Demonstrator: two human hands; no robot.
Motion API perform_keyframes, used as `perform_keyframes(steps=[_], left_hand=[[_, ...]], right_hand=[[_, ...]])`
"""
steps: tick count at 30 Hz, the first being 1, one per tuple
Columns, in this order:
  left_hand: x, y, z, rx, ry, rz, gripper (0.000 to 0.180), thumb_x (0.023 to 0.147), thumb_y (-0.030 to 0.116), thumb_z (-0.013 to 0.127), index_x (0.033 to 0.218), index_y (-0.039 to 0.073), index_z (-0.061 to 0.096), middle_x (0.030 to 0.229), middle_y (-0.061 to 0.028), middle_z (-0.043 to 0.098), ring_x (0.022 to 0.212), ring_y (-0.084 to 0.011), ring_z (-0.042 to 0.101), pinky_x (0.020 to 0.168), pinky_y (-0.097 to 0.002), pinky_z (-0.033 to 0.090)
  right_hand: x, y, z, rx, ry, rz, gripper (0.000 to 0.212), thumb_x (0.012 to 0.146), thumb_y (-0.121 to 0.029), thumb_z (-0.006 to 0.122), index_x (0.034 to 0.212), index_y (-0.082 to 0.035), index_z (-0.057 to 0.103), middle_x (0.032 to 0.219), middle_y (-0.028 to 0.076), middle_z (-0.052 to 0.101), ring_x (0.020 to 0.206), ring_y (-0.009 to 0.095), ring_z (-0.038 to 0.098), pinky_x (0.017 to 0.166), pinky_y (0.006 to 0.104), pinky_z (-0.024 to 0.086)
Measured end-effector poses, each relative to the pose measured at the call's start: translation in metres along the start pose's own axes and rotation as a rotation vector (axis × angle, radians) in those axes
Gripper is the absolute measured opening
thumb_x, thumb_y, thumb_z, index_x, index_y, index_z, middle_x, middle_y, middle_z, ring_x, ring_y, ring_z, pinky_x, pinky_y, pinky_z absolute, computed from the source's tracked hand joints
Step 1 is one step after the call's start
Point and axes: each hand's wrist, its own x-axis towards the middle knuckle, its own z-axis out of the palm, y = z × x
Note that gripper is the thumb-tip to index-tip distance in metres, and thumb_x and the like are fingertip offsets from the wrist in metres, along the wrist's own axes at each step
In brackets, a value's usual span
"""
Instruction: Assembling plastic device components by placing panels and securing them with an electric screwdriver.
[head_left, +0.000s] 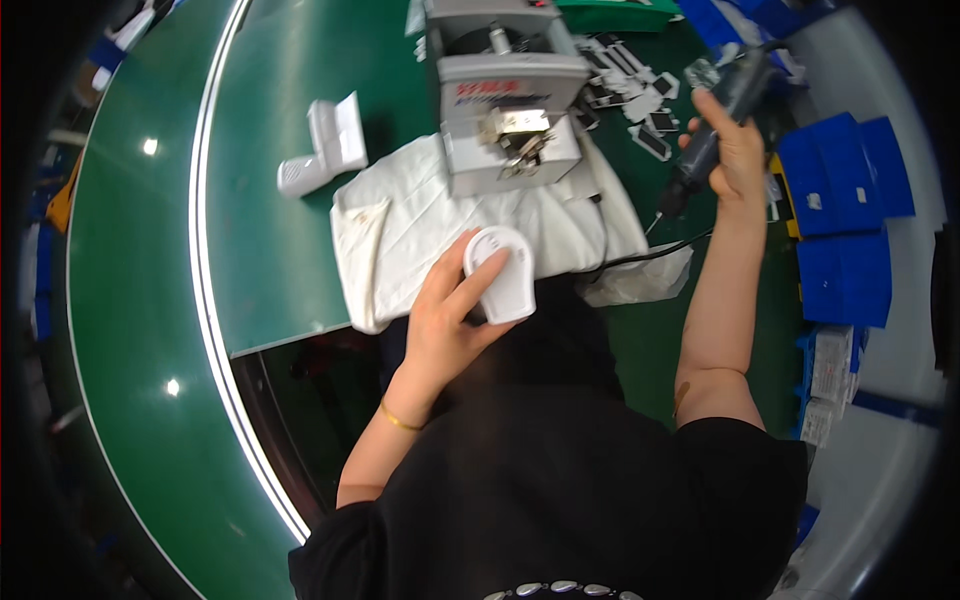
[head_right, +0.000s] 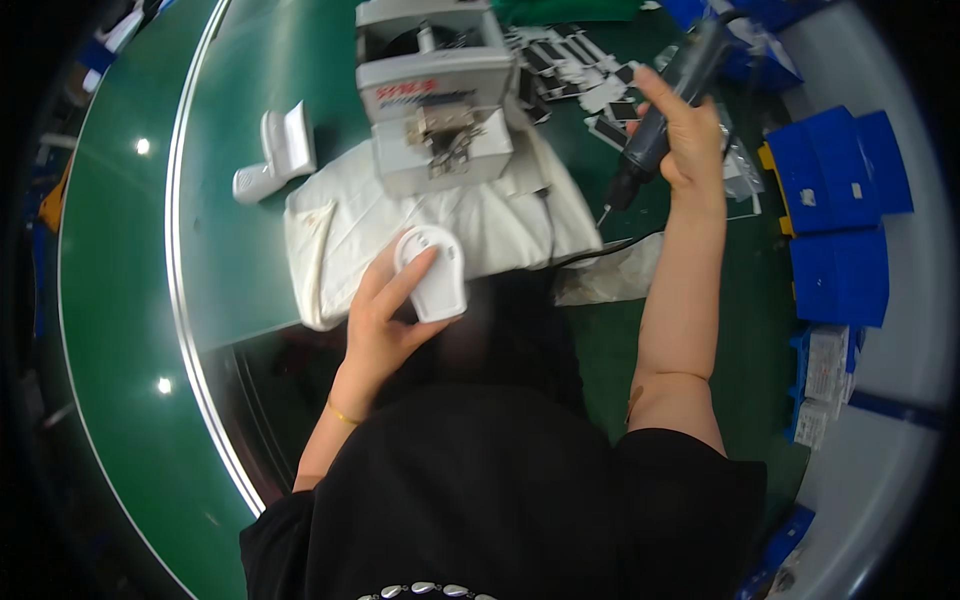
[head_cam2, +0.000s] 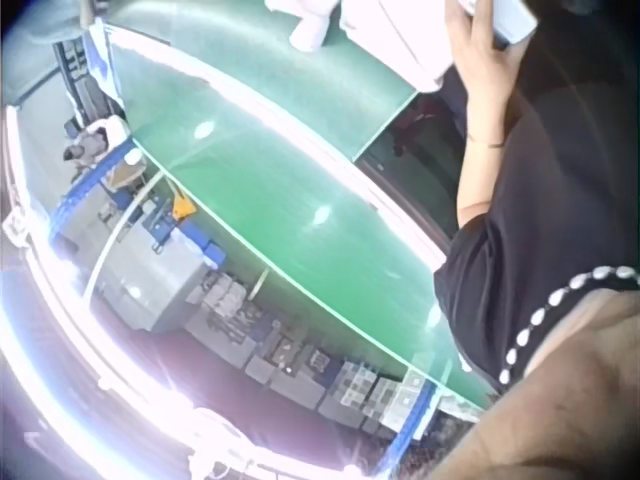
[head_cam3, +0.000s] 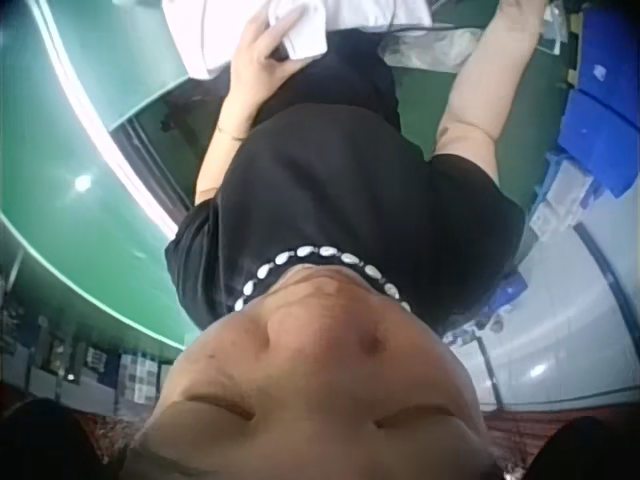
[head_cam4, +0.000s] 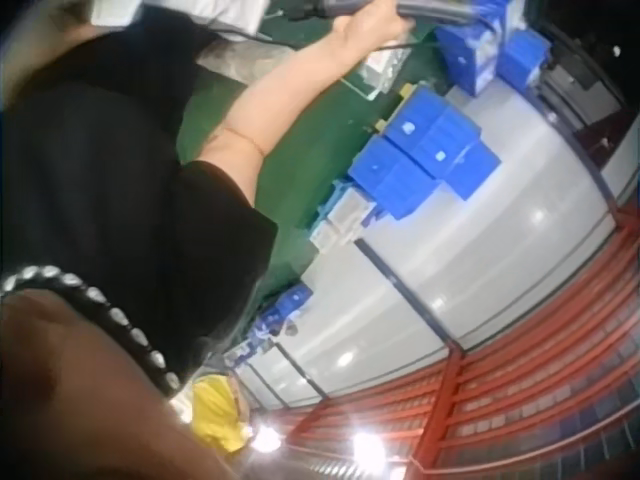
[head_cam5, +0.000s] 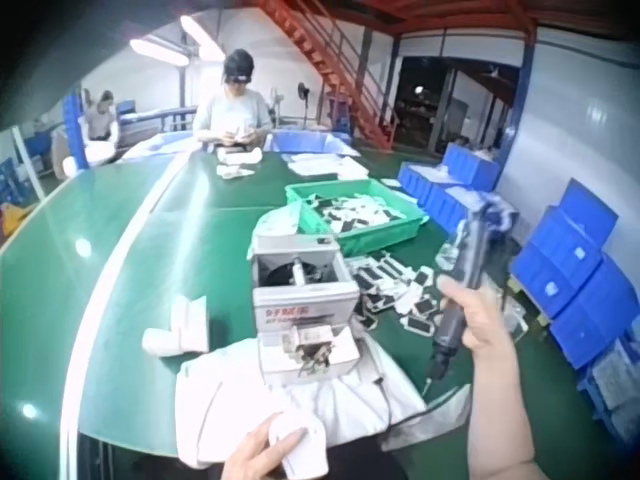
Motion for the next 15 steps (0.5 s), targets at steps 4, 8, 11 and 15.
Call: perform_keyframes(steps=[4, 8, 11, 15], left_hand=[[0.001, 0.003, 0.0, 0.005, -0.016, -0.025, 0.073, 0.06, 0.009, 0.091, 0.128, 0.008, 0.064, 0.139, -0.0213, 0.055, 0.125, -0.0379, 0.056, 0.103, -0.0422, 0.048], [0.001, 0.005, 0.001, 0.017, -0.02, -0.027, 0.073, 0.058, 0.006, 0.089, 0.126, 0.01, 0.066, 0.138, -0.0211, 0.055, 0.123, -0.0375, 0.057, 0.101, -0.0418, 0.049], [0.002, 0.008, 0.003, 0.047, -0.019, -0.049, 0.07, 0.058, 0.006, 0.09, 0.124, 0.009, 0.067, 0.138, -0.0213, 0.055, 0.123, -0.0367, 0.057, 0.1, -0.042, 0.05], [0.002, 0.008, 0.005, 0.065, -0.03, -0.072, 0.069, 0.058, 0.008, 0.09, 0.123, 0.009, 0.067, 0.137, -0.0212, 0.056, 0.122, -0.0368, 0.058, 0.1, -0.0417, 0.05]], right_hand=[[0.058, 0.061, -0.063, -0.113, 0.102, 0.126, 0.036, 0.077, -0.015, 0.085, 0.101, -0.003, 0.061, 0.083, 0.006, 0.062, 0.07, 0.016, 0.063, 0.055, 0.0322, 0.058], [0.081, 0.095, -0.08, -0.365, 0.084, 0.145, 0.04, 0.075, -0.021, 0.08, 0.103, 0.005, 0.067, 0.09, 0.011, 0.067, 0.077, 0.021, 0.064, 0.067, 0.0331, 0.051], [0.098, 0.116, -0.08, -0.498, 0.029, -0.004, 0.046, 0.074, -0.025, 0.078, 0.108, 0.004, 0.069, 0.094, 0.014, 0.07, 0.081, 0.022, 0.066, 0.069, 0.0345, 0.051], [0.112, 0.12, -0.074, -0.489, 0.038, -0.071, 0.047, 0.076, -0.03, 0.078, 0.111, 0.001, 0.07, 0.093, 0.015, 0.071, 0.079, 0.023, 0.067, 0.072, 0.0333, 0.051]])
